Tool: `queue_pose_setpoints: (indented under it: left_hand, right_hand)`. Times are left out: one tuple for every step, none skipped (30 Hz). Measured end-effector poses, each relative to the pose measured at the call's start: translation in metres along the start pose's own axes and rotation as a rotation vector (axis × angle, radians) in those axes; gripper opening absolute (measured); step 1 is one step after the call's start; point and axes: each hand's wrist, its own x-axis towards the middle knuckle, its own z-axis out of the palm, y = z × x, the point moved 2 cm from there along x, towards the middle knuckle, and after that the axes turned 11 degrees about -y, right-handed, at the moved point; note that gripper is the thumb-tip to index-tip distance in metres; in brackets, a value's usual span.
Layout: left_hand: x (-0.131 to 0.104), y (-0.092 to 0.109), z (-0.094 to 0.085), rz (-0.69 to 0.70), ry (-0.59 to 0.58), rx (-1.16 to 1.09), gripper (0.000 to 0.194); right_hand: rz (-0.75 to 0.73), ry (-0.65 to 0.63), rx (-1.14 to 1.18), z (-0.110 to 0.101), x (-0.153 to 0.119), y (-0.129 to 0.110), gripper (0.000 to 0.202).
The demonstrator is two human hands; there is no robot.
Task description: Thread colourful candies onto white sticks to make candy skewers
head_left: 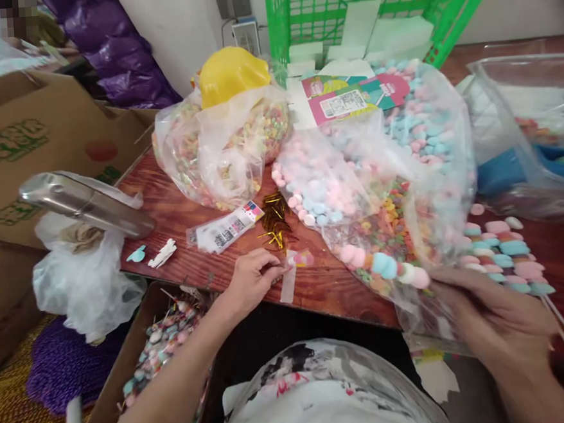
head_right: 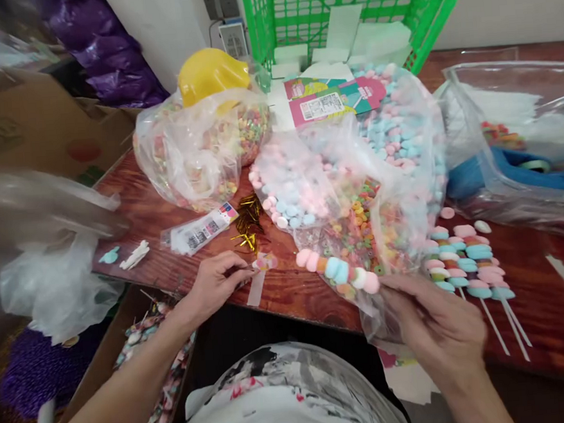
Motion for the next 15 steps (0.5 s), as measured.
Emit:
queue_pose_setpoints:
  left_hand:
    - [-0.001,0.001,0.004,0.028,-0.014,0.007,0.013]
    - [-0.002,0.002,0.006,0.054,-0.021,0.014,0.013]
    - [-0.002,0.002,0.006,0.073,-0.024,0.019,0.014]
    - [-0.002,0.002,0.006,0.081,-0.025,0.019,0.015]
    - [-0.002,0.002,0.004,0.079,-0.022,0.016,0.015]
    - [-0.001,0.002,0.003,0.066,-0.018,0.013,0.015]
    - [0.0,0.002,0.003,0.047,-0.014,0.009,0.014]
    - [0.001,0.002,0.002,0.026,-0.011,0.007,0.014]
    - [0.001,0.002,0.002,0.006,-0.007,0.005,0.014]
    - [0.002,0.001,0.002,-0.01,-0.003,0.0,0.013]
    - [0.003,0.001,0.003,-0.022,0.002,-0.006,0.013]
    - [0.003,0.0,0.003,-0.032,0.006,-0.016,0.012]
    - [0.004,-0.001,0.003,-0.039,0.004,-0.027,0.012]
    - [0.004,-0.002,0.003,-0.043,-0.004,-0.04,0.011]
    - [0.005,-0.003,0.003,-0.043,-0.016,-0.052,0.011]
  right_hand:
    - [-0.036,-0.041,0.004,0.006,0.005,-0.003,0.007]
    - [-0.067,-0.082,0.008,0.011,0.009,-0.005,0.005]
    - [-0.098,-0.12,0.01,0.015,0.014,-0.007,0.005]
    - [-0.117,-0.146,0.01,0.018,0.017,-0.009,0.006]
    - [-0.134,-0.165,0.011,0.02,0.021,-0.01,0.007]
    - [-0.153,-0.178,0.012,0.021,0.024,-0.012,0.008]
    - [-0.173,-0.191,0.01,0.022,0.028,-0.013,0.009]
    - [-0.193,-0.202,0.006,0.022,0.031,-0.015,0.01]
    - [-0.212,-0.211,-0.001,0.021,0.034,-0.018,0.01]
    - [-0.228,-0.218,-0.007,0.021,0.036,-0.02,0.01]
    - [-0.237,-0.226,-0.015,0.019,0.038,-0.023,0.01]
    - [-0.24,-0.228,-0.021,0.018,0.039,-0.025,0.011]
    - [-0.231,-0.222,-0.02,0.016,0.039,-0.028,0.012]
    - [-0.215,-0.207,-0.007,0.014,0.039,-0.03,0.013]
    - [-0.198,-0.189,0.012,0.011,0.038,-0.031,0.014]
